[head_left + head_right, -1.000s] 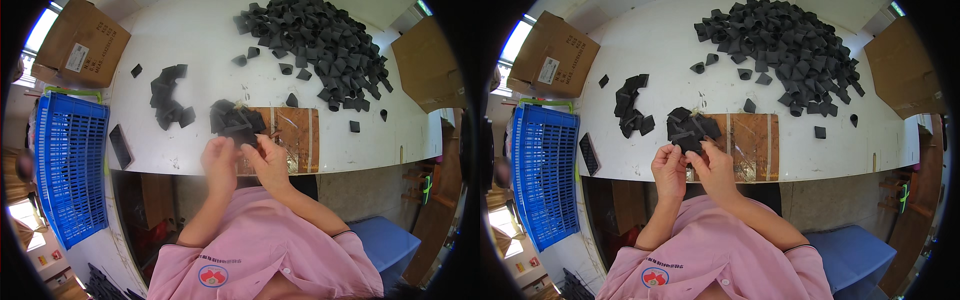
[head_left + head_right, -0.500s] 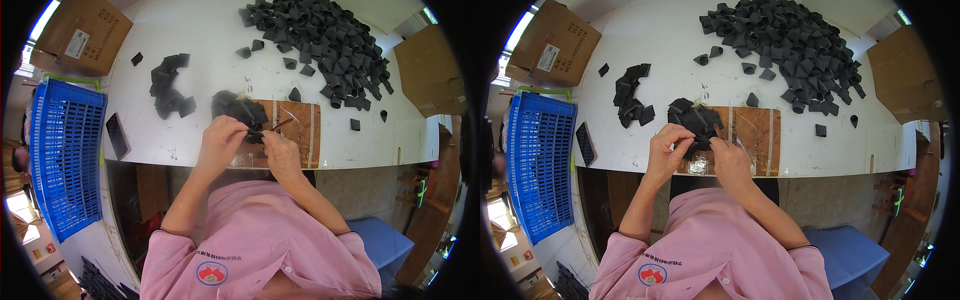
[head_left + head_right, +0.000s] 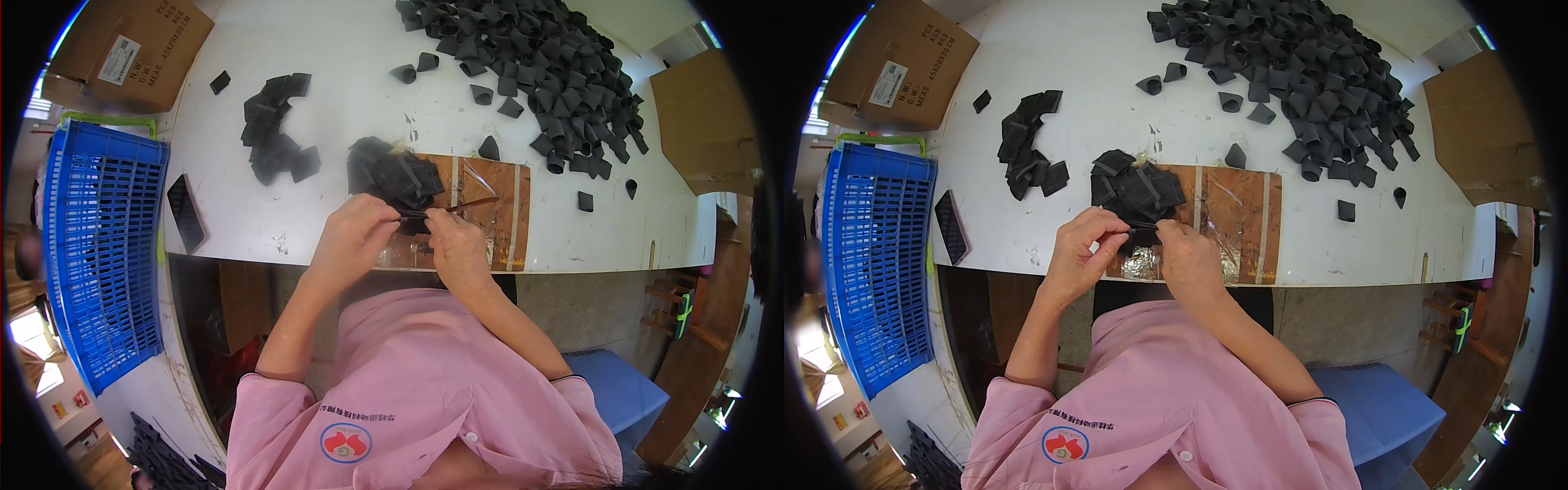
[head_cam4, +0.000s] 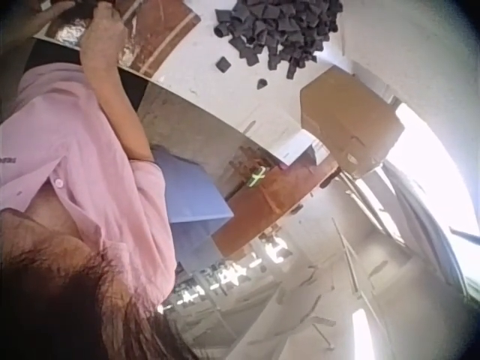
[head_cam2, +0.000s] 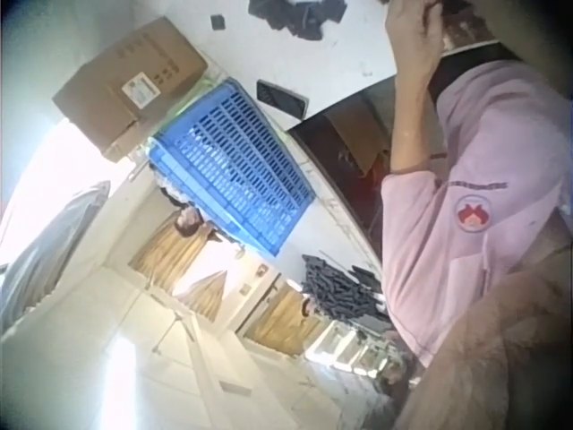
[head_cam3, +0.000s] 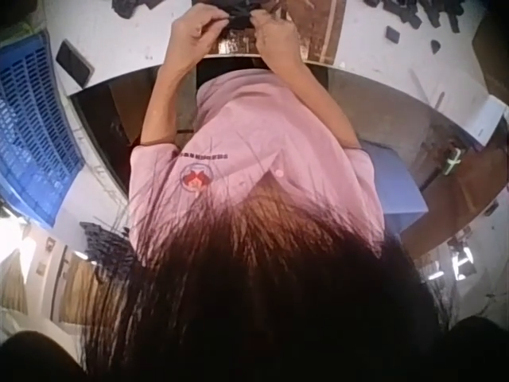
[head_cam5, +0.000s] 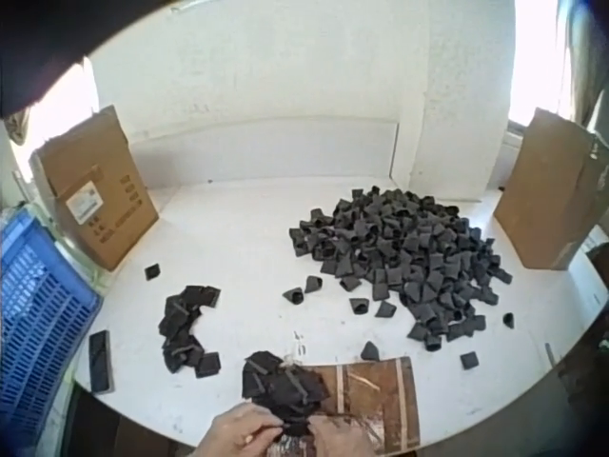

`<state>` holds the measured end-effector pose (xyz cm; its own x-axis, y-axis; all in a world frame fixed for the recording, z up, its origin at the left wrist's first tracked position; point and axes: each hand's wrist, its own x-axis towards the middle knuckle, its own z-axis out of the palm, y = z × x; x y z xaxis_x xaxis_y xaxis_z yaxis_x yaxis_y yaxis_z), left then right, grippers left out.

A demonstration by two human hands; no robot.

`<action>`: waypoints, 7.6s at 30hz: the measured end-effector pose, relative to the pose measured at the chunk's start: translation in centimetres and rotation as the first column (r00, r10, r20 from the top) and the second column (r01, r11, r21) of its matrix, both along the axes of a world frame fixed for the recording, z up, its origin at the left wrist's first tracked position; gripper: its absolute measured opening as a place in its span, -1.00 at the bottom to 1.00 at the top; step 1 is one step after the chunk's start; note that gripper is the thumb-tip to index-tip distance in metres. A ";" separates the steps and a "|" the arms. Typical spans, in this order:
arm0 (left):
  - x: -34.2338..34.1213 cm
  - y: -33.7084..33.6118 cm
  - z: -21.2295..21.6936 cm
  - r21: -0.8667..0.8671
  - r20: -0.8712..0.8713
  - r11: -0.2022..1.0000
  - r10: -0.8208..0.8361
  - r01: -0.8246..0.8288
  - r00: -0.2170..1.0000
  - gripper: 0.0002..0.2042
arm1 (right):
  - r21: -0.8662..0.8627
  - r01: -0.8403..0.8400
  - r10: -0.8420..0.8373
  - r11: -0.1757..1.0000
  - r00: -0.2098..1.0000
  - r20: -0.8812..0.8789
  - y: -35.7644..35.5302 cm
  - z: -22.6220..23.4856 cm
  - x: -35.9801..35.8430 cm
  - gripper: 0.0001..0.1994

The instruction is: Assembling small black foam pieces onto a jig or guide on a workbench.

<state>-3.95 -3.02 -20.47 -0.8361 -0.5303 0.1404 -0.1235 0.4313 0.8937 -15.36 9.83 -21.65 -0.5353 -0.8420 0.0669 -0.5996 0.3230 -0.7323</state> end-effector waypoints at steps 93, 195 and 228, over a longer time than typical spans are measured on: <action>-4.3 4.7 5.0 0.940 -0.334 0.174 0.296 0.293 0.895 -0.84 | -0.318 0.000 0.281 0.948 0.466 0.839 0.6 5.9 -5.7 -0.82; -4.3 -6.9 -3.4 -0.453 0.265 0.888 0.219 -0.079 0.939 -0.75 | -0.063 0.145 -0.077 0.988 0.790 0.608 4.3 2.6 -4.1 -0.77; -4.1 -7.6 -4.5 -0.572 0.085 0.814 0.184 -0.103 0.979 -0.96 | -0.022 -0.104 0.104 0.994 0.918 0.382 3.6 3.7 -1.5 -0.86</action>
<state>-8.02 -10.63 -25.00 -0.7884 -0.5083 0.3465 -0.3219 0.8208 0.4718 -16.86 13.38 -17.99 -0.4299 -0.8943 -0.1243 -0.3045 0.2732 -0.9125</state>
